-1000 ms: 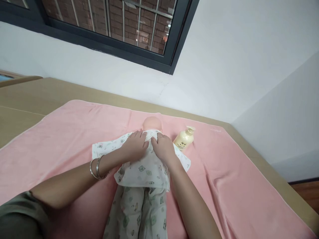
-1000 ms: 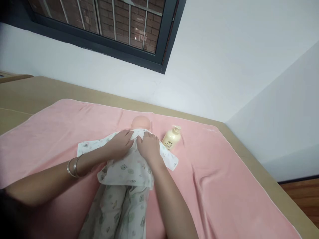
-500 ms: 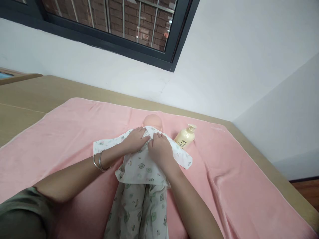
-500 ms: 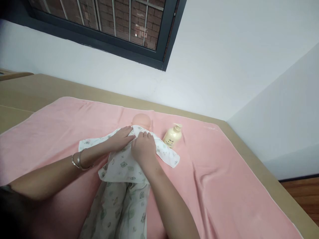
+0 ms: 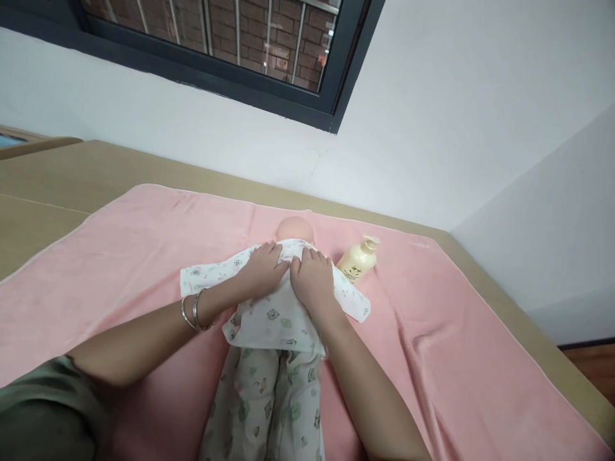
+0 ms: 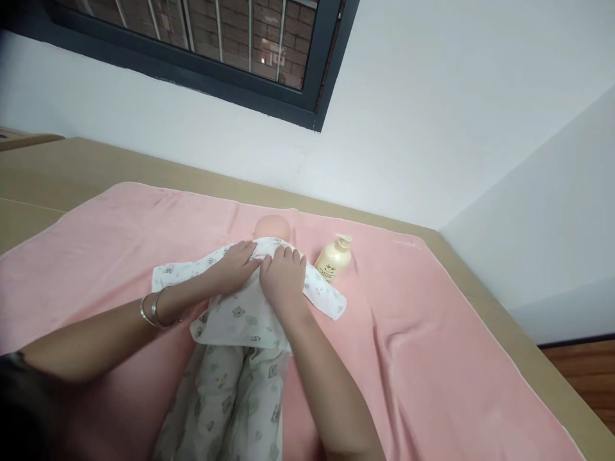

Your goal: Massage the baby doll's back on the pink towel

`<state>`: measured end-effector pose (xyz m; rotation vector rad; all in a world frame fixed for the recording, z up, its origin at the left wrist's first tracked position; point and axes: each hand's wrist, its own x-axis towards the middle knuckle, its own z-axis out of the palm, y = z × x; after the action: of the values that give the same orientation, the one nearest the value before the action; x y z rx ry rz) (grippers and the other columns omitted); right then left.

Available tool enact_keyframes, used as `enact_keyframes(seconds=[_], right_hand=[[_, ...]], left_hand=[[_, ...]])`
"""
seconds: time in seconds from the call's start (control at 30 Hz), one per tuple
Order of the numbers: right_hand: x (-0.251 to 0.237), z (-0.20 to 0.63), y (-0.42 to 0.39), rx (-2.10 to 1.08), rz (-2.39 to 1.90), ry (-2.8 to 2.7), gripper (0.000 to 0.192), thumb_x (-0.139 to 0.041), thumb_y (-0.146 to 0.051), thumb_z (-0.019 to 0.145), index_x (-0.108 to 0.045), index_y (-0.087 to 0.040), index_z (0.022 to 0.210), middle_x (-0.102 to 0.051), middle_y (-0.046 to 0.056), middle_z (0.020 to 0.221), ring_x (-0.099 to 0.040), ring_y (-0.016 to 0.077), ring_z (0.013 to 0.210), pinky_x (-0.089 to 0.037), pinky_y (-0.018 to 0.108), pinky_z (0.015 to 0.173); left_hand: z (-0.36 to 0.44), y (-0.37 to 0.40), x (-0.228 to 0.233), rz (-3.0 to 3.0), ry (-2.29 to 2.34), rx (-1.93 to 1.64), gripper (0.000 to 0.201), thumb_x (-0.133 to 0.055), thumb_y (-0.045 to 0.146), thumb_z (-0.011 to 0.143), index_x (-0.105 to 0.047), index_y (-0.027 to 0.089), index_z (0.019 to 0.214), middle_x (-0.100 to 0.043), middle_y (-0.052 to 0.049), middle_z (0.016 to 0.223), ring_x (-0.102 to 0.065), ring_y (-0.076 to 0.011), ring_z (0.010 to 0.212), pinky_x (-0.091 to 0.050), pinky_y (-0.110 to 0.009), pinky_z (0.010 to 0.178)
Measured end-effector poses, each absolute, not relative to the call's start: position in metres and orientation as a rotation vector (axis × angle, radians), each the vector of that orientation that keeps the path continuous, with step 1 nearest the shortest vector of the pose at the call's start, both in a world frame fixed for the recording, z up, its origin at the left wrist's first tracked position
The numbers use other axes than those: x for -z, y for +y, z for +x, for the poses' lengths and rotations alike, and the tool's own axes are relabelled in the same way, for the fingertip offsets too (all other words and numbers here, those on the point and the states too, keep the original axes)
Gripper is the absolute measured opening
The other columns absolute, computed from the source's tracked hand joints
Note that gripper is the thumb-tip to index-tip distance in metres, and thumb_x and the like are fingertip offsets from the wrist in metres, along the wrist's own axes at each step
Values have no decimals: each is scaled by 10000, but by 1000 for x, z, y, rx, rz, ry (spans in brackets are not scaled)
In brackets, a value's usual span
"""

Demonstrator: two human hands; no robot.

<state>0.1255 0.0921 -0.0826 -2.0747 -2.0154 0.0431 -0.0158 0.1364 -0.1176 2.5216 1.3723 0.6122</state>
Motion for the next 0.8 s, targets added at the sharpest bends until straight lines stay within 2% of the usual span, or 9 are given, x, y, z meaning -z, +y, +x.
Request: enact_keyframes(seconds=[0.13,0.27,0.4,0.53,0.8], right_hand=[[85,109,79,45,-2075,-2067,515,-326,-287,1043,-453,-2,1454,-508,266,1473,-429,382,1401,-276,525,1172],[79,113,79,3,-2013,-2130,422,-348,-268,1031,-585,-45,1299,-628,240,1315,-530,345,1293,-318,449,1146],[73,131,93,-153,-1985,-2075,363,-364,-308,1032,-644,-124,1172,-685,176,1237,-580,301,1219,-359,390,1086],[76,141,102,-232,-1981,-2032,407,-370,-366,1028,-646,-110,1182,-683,188,1261,-582,304,1221,-350,406,1073],[82,138,102,-177,-1985,-2033,439,-366,-359,1032,-627,-80,1249,-659,200,1312,-567,314,1244,-310,425,1103]], left_hand=[[-17,145,113,2346,1423,-611,246,-368,323,960,-574,189,958,-672,-160,1058,-617,-313,1043,-492,-484,948],[-17,145,111,2354,1424,-604,218,-385,328,939,-565,205,932,-683,-146,1032,-630,-310,1007,-499,-465,914],[-15,142,115,2389,1455,-630,337,-385,407,958,-583,166,1087,-671,-170,1159,-605,-335,1122,-467,-495,992],[-13,140,121,2417,1477,-663,427,-374,420,975,-554,136,1238,-641,-186,1268,-567,-344,1213,-425,-524,1059],[-12,139,127,2438,1497,-695,482,-353,409,992,-521,107,1328,-620,-202,1327,-521,-352,1303,-391,-533,1107]])
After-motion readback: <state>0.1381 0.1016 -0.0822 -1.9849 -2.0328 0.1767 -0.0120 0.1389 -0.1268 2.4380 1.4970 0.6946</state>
